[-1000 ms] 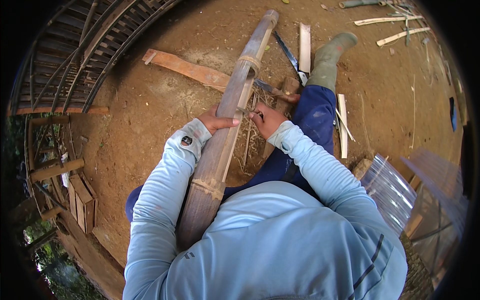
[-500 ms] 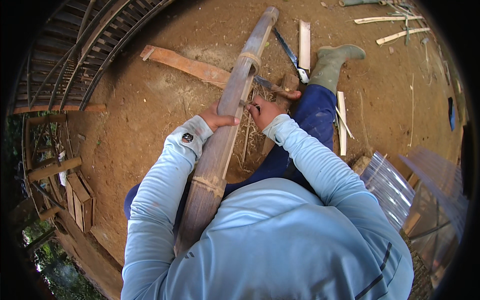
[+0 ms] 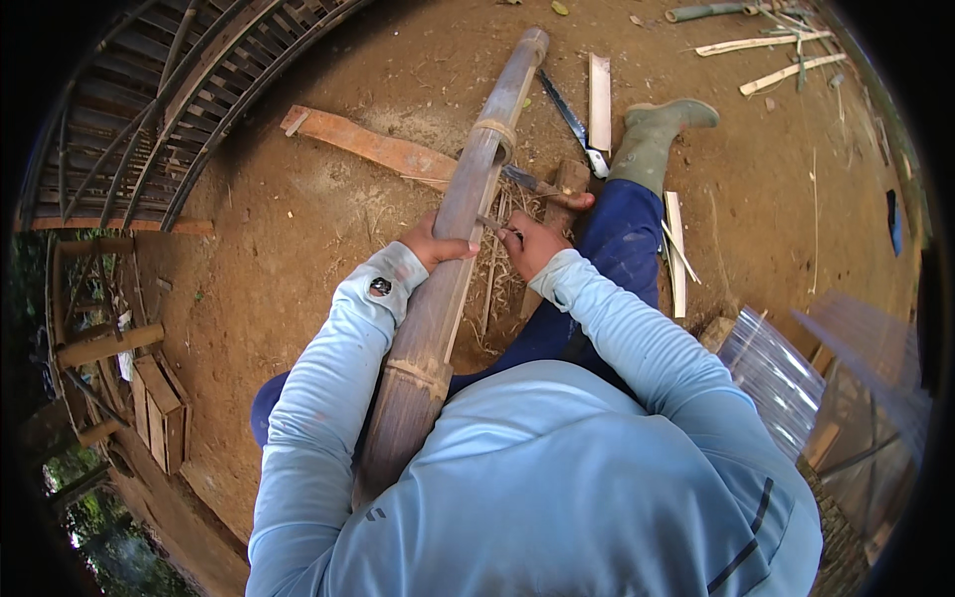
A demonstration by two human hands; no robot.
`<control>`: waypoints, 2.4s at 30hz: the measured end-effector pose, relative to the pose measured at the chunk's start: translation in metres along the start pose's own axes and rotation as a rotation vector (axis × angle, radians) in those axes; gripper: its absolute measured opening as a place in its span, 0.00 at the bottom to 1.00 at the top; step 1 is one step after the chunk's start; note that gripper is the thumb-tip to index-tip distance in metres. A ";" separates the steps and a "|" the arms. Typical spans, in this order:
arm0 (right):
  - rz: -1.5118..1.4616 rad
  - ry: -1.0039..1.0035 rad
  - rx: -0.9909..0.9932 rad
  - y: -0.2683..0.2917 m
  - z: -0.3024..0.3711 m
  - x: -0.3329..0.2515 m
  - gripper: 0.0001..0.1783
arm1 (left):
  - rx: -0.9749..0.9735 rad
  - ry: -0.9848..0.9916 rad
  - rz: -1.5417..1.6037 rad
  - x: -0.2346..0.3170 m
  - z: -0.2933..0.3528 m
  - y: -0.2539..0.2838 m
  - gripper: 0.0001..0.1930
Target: The person sits on the ground and uses a small knife to carve and smooth the interior surface of a long bamboo tube. The person repeatedly scrapes the inner walls, removes shavings, and adjusts grip along the length of the bamboo.
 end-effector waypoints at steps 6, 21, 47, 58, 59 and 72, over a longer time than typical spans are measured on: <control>0.000 -0.022 0.053 0.010 -0.017 0.015 0.15 | -0.060 -0.035 0.084 -0.003 -0.007 -0.006 0.49; 0.023 -0.076 0.107 0.017 -0.076 0.031 0.15 | -0.048 -0.041 0.075 -0.006 -0.004 -0.004 0.48; 0.071 0.027 -0.049 0.032 -0.047 0.062 0.13 | -0.059 0.036 0.094 0.006 0.003 -0.009 0.49; 0.242 0.113 0.012 0.061 -0.056 0.074 0.12 | -0.030 0.034 0.062 -0.011 -0.007 -0.001 0.52; 0.266 0.121 0.023 0.058 -0.061 0.068 0.11 | -0.039 0.029 0.068 -0.011 -0.008 -0.001 0.52; 0.431 0.152 -0.057 0.042 -0.097 0.060 0.11 | 0.015 0.076 0.002 0.001 0.002 -0.002 0.57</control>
Point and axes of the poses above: each hand's wrist, its own z-axis away from the middle knuckle, its own y-axis out of the back of the hand, x = y × z, the point moved 6 cm from there along -z, towards the middle knuckle, and after that the axes turned 3 degrees about -x, right-handed, at the moved point
